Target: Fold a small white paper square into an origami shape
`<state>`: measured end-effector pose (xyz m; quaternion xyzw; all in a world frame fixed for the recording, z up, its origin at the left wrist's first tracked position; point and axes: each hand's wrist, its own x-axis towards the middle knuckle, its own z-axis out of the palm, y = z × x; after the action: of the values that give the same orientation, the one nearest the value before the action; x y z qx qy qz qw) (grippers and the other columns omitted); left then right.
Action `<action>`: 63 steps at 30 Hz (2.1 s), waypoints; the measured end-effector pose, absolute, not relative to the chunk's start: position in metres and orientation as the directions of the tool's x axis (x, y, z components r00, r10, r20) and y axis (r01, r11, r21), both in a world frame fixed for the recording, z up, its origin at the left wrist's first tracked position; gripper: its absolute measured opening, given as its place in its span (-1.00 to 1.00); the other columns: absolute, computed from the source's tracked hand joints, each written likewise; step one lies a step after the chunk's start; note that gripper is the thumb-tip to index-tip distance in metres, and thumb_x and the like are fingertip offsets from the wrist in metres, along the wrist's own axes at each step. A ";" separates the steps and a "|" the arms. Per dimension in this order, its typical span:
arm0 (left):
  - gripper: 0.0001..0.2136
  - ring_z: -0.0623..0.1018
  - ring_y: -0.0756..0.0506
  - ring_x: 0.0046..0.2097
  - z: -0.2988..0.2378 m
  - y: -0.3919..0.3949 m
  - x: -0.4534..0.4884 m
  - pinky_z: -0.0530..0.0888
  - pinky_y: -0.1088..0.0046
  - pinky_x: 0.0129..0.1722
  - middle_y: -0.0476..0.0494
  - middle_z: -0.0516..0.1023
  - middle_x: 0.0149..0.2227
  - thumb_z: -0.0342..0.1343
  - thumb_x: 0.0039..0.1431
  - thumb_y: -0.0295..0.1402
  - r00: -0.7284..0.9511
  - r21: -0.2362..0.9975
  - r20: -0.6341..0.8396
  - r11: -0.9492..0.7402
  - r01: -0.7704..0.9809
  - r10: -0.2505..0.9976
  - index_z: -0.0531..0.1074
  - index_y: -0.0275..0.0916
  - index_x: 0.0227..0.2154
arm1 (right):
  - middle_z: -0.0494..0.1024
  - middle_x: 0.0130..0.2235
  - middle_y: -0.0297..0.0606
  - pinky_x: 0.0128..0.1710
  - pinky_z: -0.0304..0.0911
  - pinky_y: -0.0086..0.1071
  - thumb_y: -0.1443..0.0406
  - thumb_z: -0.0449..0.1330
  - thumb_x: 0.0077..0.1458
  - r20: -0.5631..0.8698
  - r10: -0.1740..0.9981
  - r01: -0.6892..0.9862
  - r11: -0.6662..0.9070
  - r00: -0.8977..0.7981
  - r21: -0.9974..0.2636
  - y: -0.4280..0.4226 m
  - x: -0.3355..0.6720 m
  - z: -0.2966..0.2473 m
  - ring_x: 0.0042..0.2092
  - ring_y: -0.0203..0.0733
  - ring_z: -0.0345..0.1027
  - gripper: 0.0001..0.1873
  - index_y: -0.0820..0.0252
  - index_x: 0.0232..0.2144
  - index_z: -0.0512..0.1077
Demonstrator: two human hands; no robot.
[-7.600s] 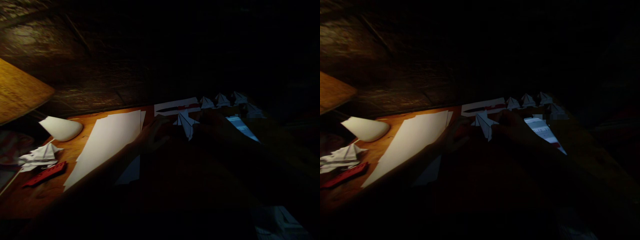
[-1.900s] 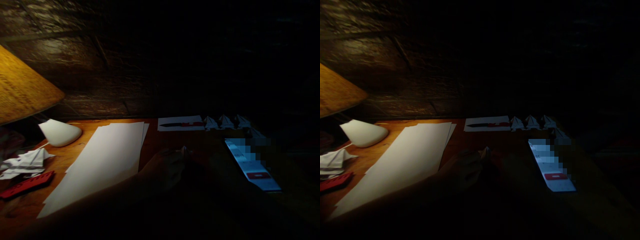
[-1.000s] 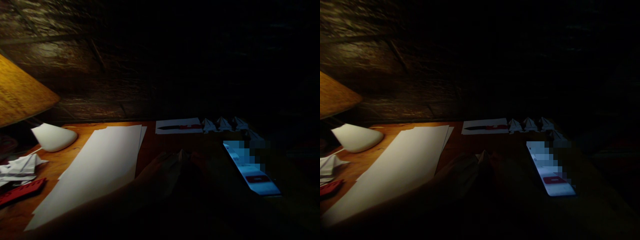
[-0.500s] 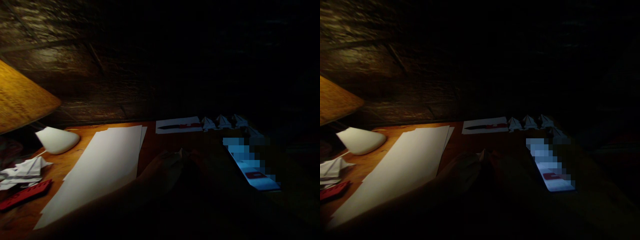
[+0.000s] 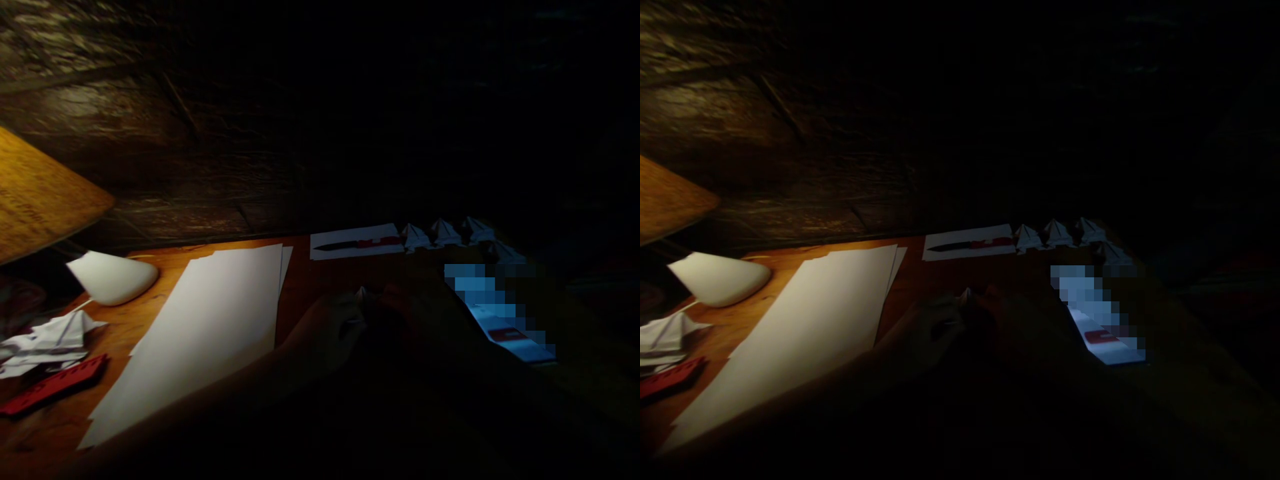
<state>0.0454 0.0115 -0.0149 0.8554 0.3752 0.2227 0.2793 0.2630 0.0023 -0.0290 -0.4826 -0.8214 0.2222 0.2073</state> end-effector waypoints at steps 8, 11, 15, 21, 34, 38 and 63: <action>-0.92 0.53 -0.05 -0.20 -0.014 0.014 0.045 0.42 0.44 -0.26 -0.11 0.54 -0.22 0.14 0.21 -0.49 0.614 0.653 0.161 -0.550 0.520 0.773 0.54 -0.27 -0.34 | 0.58 -0.04 -0.21 -0.13 0.37 -0.33 0.44 0.21 0.11 0.149 0.831 0.659 0.523 -0.537 -0.541 0.000 0.263 -0.002 -0.11 -0.16 0.50 -0.70 0.09 -0.13 0.59; -0.91 0.53 -0.03 -0.23 -0.014 0.014 0.045 0.43 0.45 -0.26 -0.10 0.54 -0.25 0.14 0.21 -0.50 0.620 0.650 0.204 -0.578 0.493 0.758 0.54 -0.27 -0.36 | 0.60 -0.04 -0.21 -0.13 0.37 -0.36 0.43 0.24 0.10 0.135 0.839 0.676 0.510 -0.527 -0.532 -0.002 0.260 0.012 -0.10 -0.18 0.51 -0.68 0.10 -0.09 0.58; -0.90 0.50 -0.01 -0.28 -0.011 0.015 0.045 0.40 0.47 -0.32 -0.08 0.52 -0.29 0.13 0.19 -0.52 0.642 0.607 0.233 -0.625 0.492 0.731 0.53 -0.27 -0.39 | 0.60 -0.05 -0.22 -0.12 0.38 -0.36 0.41 0.22 0.17 0.110 0.854 0.711 0.489 -0.509 -0.505 -0.004 0.259 0.015 -0.12 -0.20 0.51 -0.77 0.13 -0.15 0.58; -0.89 0.48 -0.03 -0.27 -0.010 0.017 0.043 0.38 0.46 -0.34 -0.08 0.50 -0.33 0.13 0.16 -0.53 0.678 0.548 0.242 -0.675 0.495 0.694 0.46 -0.27 -0.47 | 0.51 0.02 -0.14 -0.06 0.43 -0.16 0.18 0.17 0.31 0.063 0.862 0.758 0.475 -0.503 -0.447 -0.010 0.259 0.011 -0.06 -0.14 0.45 -0.70 0.19 0.00 0.45; -0.97 0.53 -0.07 -0.21 -0.008 0.012 0.042 0.40 0.42 -0.26 -0.09 0.54 -0.24 0.21 0.13 -0.48 0.597 0.579 0.193 -0.582 0.571 0.779 0.52 -0.24 -0.37 | 0.59 -0.05 -0.19 -0.22 0.33 -0.34 0.37 0.22 0.17 -0.025 0.891 0.813 0.401 -0.453 -0.422 -0.003 0.257 0.016 -0.15 -0.11 0.50 -0.79 0.08 -0.19 0.62; -0.97 0.52 -0.03 -0.26 -0.010 0.014 0.044 0.37 0.45 -0.31 -0.07 0.54 -0.28 0.20 0.15 -0.46 0.574 0.624 0.152 -0.529 0.575 0.805 0.53 -0.25 -0.37 | 0.60 -0.07 -0.22 -0.24 0.29 -0.37 0.38 0.21 0.17 -0.022 0.896 0.803 0.385 -0.443 -0.455 -0.004 0.257 0.018 -0.16 -0.15 0.49 -0.74 0.05 -0.14 0.61; -0.90 0.49 -0.02 -0.37 -0.002 0.026 0.048 0.30 0.45 -0.39 -0.05 0.56 -0.36 0.26 0.06 -0.31 0.482 0.603 -0.049 -0.358 0.713 0.875 0.55 -0.22 -0.44 | 0.65 -0.31 -0.24 -0.38 0.22 -0.41 0.25 0.25 0.08 -0.039 0.918 0.716 0.281 -0.395 -0.639 0.024 0.268 -0.024 -0.30 -0.16 0.48 -0.84 0.15 -0.38 0.64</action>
<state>0.0476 0.0261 -0.0020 0.8118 0.4889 0.1418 0.2861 0.2675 0.0239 -0.0238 -0.5225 -0.7816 0.2941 0.1719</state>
